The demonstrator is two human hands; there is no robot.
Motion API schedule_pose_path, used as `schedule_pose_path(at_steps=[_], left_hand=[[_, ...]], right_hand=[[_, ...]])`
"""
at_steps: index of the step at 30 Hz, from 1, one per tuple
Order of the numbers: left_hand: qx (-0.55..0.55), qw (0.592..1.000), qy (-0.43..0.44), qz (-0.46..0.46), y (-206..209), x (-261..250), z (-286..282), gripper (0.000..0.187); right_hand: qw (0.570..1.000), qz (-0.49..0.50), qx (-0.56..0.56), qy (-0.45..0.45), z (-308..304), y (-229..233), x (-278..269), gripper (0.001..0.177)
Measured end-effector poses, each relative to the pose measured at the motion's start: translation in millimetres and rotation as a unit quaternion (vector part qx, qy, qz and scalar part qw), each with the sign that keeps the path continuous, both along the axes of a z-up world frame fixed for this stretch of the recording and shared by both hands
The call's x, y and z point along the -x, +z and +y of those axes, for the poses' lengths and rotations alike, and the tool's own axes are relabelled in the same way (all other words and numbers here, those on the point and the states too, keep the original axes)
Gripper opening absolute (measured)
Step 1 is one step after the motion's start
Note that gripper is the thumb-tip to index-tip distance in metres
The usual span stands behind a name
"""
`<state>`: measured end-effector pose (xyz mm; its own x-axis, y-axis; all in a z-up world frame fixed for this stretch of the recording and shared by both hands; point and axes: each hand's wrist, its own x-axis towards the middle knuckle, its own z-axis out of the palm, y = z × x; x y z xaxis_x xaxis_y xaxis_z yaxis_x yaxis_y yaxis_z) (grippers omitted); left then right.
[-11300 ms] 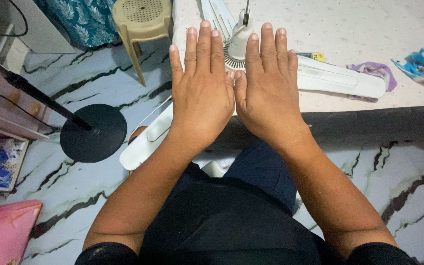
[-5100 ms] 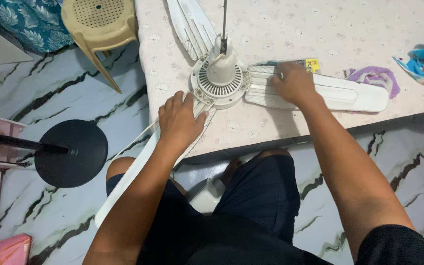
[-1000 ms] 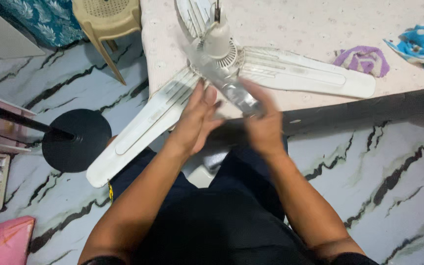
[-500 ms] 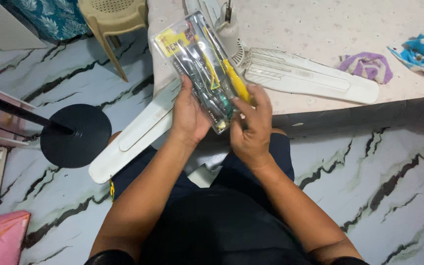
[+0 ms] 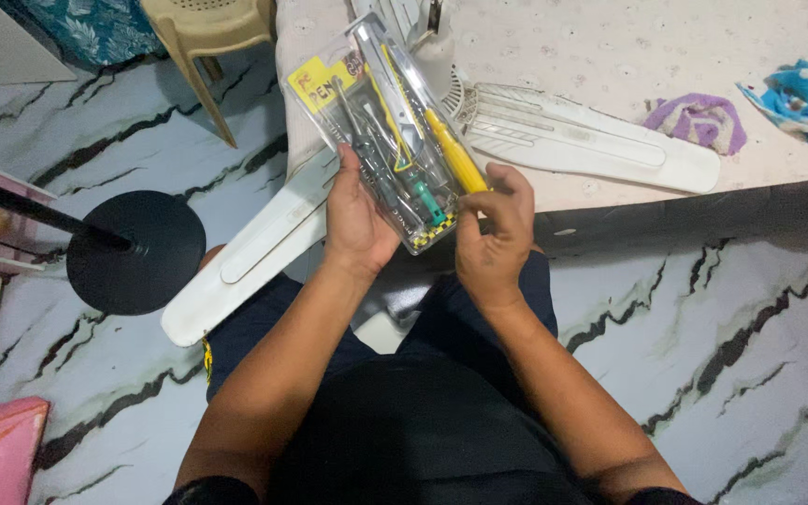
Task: The person uses a screwdriver to loosen and remove screws from the central hub of a white electric fan placed on a table. They handle the fan blades and hub while working with the tool, but the fan remains partially assembled by the end of the clip.
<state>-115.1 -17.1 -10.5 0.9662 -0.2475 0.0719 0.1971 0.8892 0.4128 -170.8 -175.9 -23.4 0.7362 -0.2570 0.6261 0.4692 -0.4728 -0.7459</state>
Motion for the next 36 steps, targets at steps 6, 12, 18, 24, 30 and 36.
schedule_pose_path(at_steps=[6, 12, 18, 24, 30, 36], left_hand=[[-0.013, 0.999, 0.036, -0.007, -3, -1, -1, 0.065], [-0.018, 0.999, 0.037, -0.024, -1, 1, 2, 0.067], [-0.034, 0.998, 0.053, -0.026, -1, 7, 1, 0.069], [-0.025, 0.998, 0.054, -0.032, -2, 8, -1, 0.068], [-0.012, 0.998, 0.047, -0.048, -3, 9, -6, 0.066], [-0.019, 0.997, 0.063, -0.048, -3, 7, -3, 0.068]], right_hand=[[0.997, 0.013, 0.064, 0.037, 3, -1, 1, 0.023], [0.994, 0.014, 0.079, 0.071, 1, 3, 3, 0.037], [0.994, 0.005, 0.091, 0.067, 5, 0, 4, 0.043], [0.998, -0.003, 0.021, 0.057, 13, -10, 6, 0.03], [0.997, 0.015, -0.04, 0.061, 16, -12, 4, 0.02], [0.996, 0.008, 0.0, 0.094, 12, -5, 9, 0.014]])
